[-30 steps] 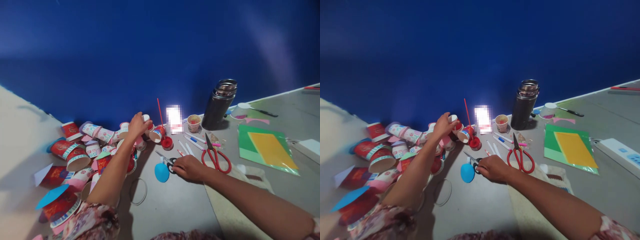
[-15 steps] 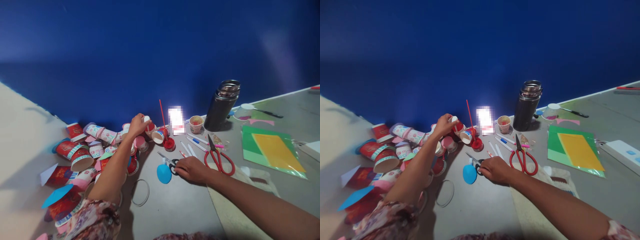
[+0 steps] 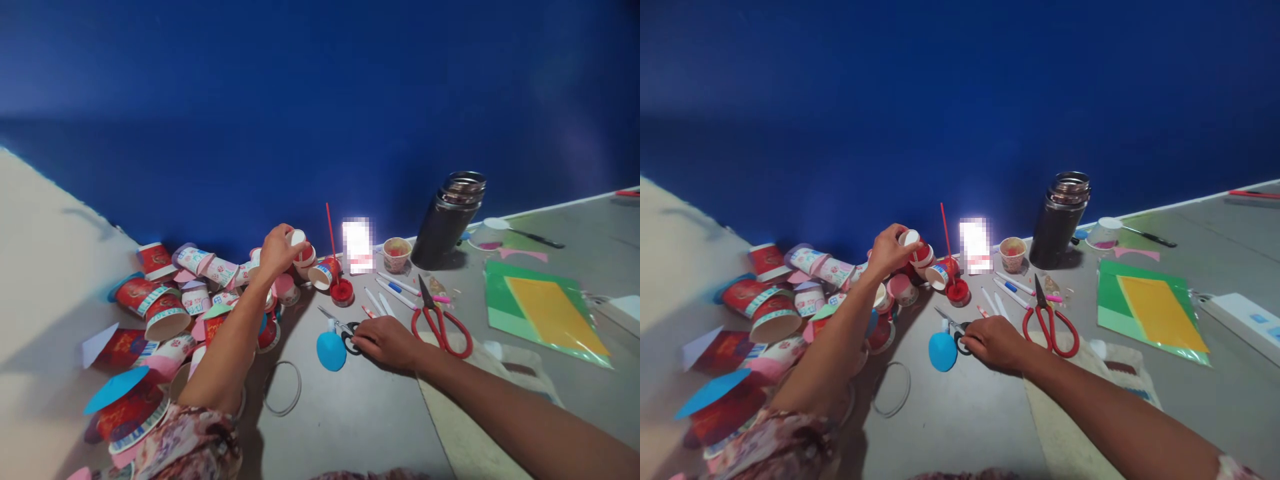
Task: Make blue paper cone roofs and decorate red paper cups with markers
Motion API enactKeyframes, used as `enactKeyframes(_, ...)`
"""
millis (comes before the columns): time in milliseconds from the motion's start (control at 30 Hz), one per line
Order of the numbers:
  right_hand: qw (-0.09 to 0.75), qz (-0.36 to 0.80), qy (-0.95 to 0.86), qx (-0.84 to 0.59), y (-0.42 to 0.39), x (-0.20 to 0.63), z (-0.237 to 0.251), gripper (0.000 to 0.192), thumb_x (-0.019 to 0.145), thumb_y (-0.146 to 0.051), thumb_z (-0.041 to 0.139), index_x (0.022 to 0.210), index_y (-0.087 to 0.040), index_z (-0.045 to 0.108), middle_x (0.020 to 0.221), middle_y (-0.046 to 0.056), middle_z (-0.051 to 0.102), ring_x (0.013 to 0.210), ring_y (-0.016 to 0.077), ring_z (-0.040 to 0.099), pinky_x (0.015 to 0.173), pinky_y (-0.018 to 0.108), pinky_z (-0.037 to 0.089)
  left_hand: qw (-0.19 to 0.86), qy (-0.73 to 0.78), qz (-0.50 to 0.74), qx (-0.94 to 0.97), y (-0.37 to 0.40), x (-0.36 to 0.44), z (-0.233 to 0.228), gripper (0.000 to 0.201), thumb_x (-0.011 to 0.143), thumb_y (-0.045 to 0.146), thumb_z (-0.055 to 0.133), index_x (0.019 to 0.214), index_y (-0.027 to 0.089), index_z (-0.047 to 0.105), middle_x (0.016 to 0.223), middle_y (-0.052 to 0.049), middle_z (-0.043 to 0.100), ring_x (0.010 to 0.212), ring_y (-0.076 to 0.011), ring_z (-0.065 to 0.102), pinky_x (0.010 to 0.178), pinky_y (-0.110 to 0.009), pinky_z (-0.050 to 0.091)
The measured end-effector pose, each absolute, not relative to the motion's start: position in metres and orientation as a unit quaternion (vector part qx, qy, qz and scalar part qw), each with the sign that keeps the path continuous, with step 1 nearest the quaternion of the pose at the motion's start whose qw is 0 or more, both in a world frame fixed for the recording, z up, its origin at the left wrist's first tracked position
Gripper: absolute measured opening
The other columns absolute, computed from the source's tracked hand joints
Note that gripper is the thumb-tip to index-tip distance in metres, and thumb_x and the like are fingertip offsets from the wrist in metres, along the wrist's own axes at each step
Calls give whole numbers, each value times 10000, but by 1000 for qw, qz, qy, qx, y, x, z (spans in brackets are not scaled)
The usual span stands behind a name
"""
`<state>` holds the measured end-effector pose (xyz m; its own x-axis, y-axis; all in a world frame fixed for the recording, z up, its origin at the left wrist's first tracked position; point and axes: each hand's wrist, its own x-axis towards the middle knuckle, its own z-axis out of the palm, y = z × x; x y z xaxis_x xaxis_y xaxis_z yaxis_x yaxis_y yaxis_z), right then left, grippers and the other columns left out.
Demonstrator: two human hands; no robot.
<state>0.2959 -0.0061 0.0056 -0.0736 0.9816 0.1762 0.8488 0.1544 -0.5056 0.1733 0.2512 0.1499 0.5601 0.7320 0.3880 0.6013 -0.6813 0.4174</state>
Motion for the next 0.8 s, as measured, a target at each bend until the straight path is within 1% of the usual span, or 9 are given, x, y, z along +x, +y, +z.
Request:
enactKeyframes(200, 248, 140, -716, -638, -6, 296, 5, 330, 1011, -361, 511, 813, -183, 706, 792, 56, 746, 695, 169, 621, 628, 287, 296, 124, 371, 278, 877, 256, 175, 150, 316, 760, 412, 740, 972, 184, 685, 977, -48, 717, 882, -207, 634, 808, -316, 471)
enactKeyframes(367, 260, 150, -715, -632, -5, 297, 8, 307, 995, -345, 532, 811, -185, 718, 803, 59, 752, 704, 172, 623, 629, 286, 292, 134, 371, 293, 871, 256, 174, 165, 329, 744, 421, 736, 958, 172, 706, 952, -45, 733, 857, -201, 649, 793, -308, 483)
enactKeyframes(467, 274, 159, -709, -629, -5, 298, 10, 296, 980, -334, 552, 785, -184, 717, 774, 55, 743, 681, 169, 611, 622, 285, 298, 137, 373, 335, 854, 254, 166, 183, 362, 733, 433, 735, 978, 167, 712, 956, -45, 740, 854, -198, 658, 801, -307, 496)
enactKeyframes(533, 292, 167, -703, -627, -6, 298, 10, 299, 973, -333, 561, 760, -184, 710, 747, 49, 731, 667, 166, 602, 622, 284, 315, 169, 367, 413, 816, 248, 155, 192, 378, 703, 429, 764, 974, 169, 719, 949, -47, 743, 853, -198, 662, 803, -310, 510)
enactKeyframes(567, 305, 171, -698, -625, -6, 298, 11, 304, 972, -332, 561, 752, -183, 707, 739, 47, 727, 667, 165, 601, 629, 283, 332, 208, 362, 447, 791, 242, 149, 195, 386, 692, 428, 775, 975, 172, 719, 930, -44, 740, 825, -189, 663, 776, -305, 520)
enactKeyframes(633, 339, 182, -683, -621, -7, 297, 12, 298, 981, -326, 545, 779, -184, 713, 759, 44, 729, 692, 161, 611, 665, 279, 381, 352, 349, 476, 726, 224, 137, 193, 405, 675, 437, 797, 974, 178, 709, 848, -23, 725, 704, -158, 650, 670, -283, 528)
enactKeyframes(667, 355, 186, -674, -620, -8, 296, 14, 286, 989, -323, 529, 829, -186, 722, 789, 43, 734, 708, 158, 616, 683, 274, 406, 433, 341, 469, 690, 212, 131, 188, 408, 653, 437, 817, 947, 179, 703, 798, -11, 710, 645, -143, 632, 623, -272, 522)
enactKeyframes(733, 407, 206, -637, -622, -11, 295, 20, 255, 992, -339, 522, 977, -188, 726, 853, 44, 734, 715, 149, 612, 682, 265, 441, 584, 316, 414, 622, 185, 122, 172, 410, 639, 423, 848, 933, 183, 692, 784, -8, 700, 639, -139, 640, 622, -274, 543)
enactKeyframes(800, 488, 256, -567, -612, -15, 293, 29, 298, 950, -407, 583, 1104, -179, 700, 864, 44, 717, 659, 140, 577, 611, 256, 447, 654, 317, 371, 578, 159, 117, 150, 403, 626, 392, 881, 908, 175, 691, 802, -21, 706, 648, -137, 649, 603, -258, 542)
